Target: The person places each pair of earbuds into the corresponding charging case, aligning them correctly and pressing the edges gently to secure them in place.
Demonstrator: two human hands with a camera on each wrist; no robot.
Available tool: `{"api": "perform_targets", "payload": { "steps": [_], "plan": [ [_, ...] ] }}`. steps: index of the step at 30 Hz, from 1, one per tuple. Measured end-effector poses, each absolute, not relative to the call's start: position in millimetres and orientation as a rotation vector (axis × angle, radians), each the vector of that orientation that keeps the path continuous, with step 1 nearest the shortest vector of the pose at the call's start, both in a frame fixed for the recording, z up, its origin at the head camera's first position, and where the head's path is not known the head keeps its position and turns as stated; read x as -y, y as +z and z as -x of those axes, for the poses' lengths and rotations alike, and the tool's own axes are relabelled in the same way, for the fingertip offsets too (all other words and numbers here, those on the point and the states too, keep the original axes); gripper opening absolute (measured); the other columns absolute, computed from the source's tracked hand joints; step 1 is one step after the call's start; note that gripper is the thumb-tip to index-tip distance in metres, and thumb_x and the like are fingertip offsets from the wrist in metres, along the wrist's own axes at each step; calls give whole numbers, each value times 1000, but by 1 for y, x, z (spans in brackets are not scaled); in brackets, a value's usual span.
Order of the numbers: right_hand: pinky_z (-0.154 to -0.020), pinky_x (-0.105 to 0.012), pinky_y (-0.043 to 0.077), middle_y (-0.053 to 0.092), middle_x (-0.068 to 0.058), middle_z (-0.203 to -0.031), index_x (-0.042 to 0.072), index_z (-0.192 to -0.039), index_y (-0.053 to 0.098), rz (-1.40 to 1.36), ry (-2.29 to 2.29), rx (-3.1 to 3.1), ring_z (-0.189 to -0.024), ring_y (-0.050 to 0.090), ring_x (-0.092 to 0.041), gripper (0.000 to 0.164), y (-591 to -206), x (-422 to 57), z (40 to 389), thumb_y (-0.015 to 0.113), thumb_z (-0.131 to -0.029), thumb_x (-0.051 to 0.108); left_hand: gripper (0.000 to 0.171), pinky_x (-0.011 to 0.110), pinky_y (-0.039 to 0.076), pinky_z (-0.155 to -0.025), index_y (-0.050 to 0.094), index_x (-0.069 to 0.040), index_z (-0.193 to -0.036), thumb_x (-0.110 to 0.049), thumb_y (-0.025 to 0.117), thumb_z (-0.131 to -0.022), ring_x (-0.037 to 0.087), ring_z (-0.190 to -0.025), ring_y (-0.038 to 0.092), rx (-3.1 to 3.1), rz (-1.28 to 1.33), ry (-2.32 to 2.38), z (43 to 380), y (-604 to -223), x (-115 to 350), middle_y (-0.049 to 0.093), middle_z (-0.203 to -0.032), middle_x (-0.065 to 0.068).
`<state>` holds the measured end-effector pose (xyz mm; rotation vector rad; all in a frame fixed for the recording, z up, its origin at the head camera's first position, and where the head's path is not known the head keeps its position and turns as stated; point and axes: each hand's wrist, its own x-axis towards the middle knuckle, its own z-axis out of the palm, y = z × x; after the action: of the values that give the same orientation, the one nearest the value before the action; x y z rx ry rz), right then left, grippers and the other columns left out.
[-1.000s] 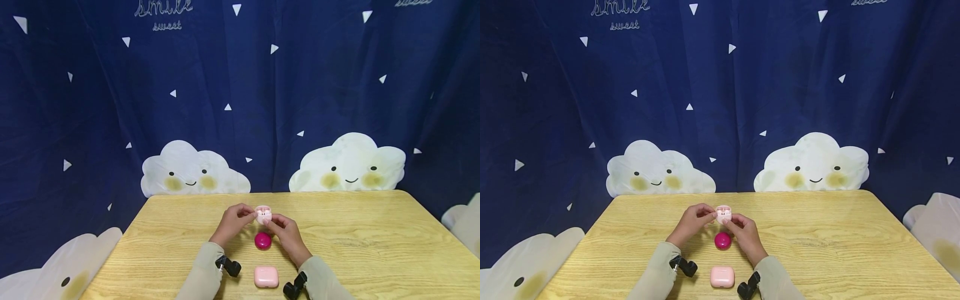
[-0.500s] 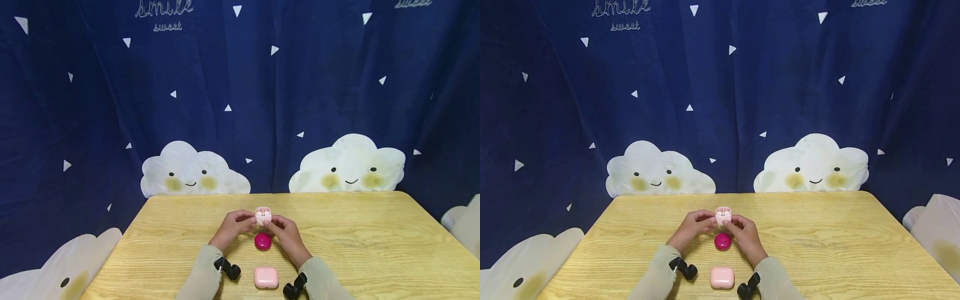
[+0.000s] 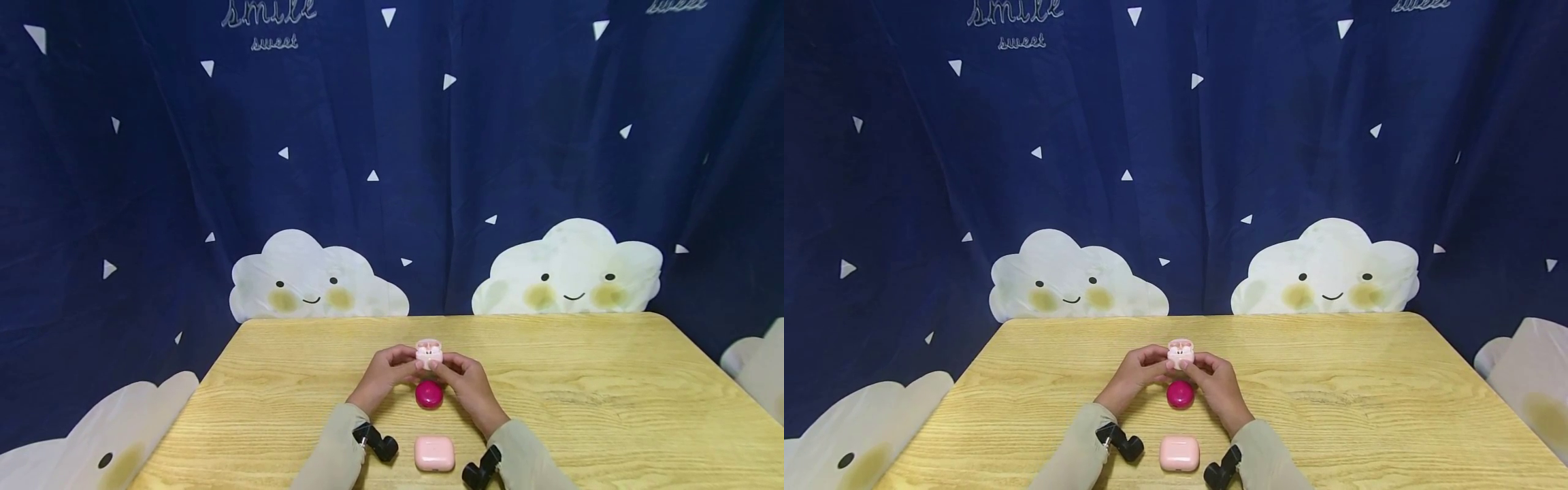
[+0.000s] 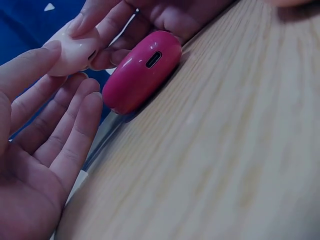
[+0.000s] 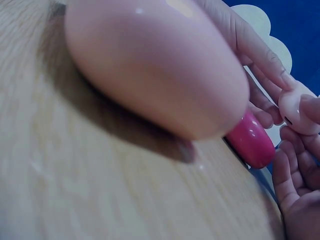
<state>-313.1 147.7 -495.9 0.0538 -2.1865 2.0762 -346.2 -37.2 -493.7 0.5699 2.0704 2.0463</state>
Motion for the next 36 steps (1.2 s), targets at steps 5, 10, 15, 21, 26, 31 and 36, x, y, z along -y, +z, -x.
{"api": "perform_targets", "payload": {
  "steps": [5, 10, 15, 21, 26, 31, 36],
  "plan": [
    [-74, -24, 52, 69, -8, -96, 0, -106, 70, -48, 2101, 2193, -87, 62, -15, 32, -495, -147, 312, 75, -84, 24, 30, 41, 56, -80, 65, 2, -112, -14, 71, -88, 25, -89, 67, -2038, -554, 2080, 346, -496, 37, 68, -101, 10],
    [-77, -29, 54, 69, -9, -99, -3, -109, 68, -44, 2110, 2213, -90, 62, -19, 29, -476, -146, 300, 72, -88, 17, 29, 39, 56, -79, 65, 1, -113, -14, 70, -89, 24, -89, 68, -2029, -534, 2097, 346, -494, 37, 68, -100, 10],
    [-77, -30, 55, 68, -10, -102, 0, -112, 68, -47, 2127, 2173, -90, 63, -20, 34, -484, -148, 304, 73, -87, 23, 28, 39, 56, -78, 65, 2, -112, -15, 69, -90, 28, -91, 69, -2038, -536, 2109, 345, -494, 37, 69, -97, 10],
    [-76, -30, 55, 68, -12, -105, 2, -123, 63, -74, 2168, 2112, -90, 65, -20, 41, -494, -150, 311, 73, -87, 20, 28, 42, 56, -77, 65, 4, -111, -14, 69, -90, 31, -91, 69, -2059, -536, 2118, 345, -496, 35, 69, -95, 9],
    [-77, -31, 55, 69, -14, -102, 7, -130, 58, -91, 2176, 2110, -90, 66, -25, 45, -494, -150, 310, 71, -88, 16, 30, 42, 56, -78, 64, 4, -114, -16, 66, -92, 31, -90, 68, -2054, -508, 2134, 344, -496, 34, 69, -98, 10],
    [-78, -33, 55, 69, -12, -101, 10, -132, 57, -98, 2174, 2113, -89, 67, -27, 46, -494, -149, 310, 71, -88, 18, 31, 41, 56, -78, 64, 4, -115, -17, 66, -92, 26, -88, 68, -2050, -464, 2147, 344, -496, 35, 69, -98, 9],
    [-79, -35, 55, 69, -12, -101, 12, -132, 57, -94, 2185, 2112, -90, 67, -28, 46, -494, -150, 311, 71, -88, 17, 37, 44, 55, -80, 57, 4, -122, -13, 68, -91, 32, -90, 68, -1986, -475, 2189, 344, -496, 35, 69, -102, 14]
  ]
}}
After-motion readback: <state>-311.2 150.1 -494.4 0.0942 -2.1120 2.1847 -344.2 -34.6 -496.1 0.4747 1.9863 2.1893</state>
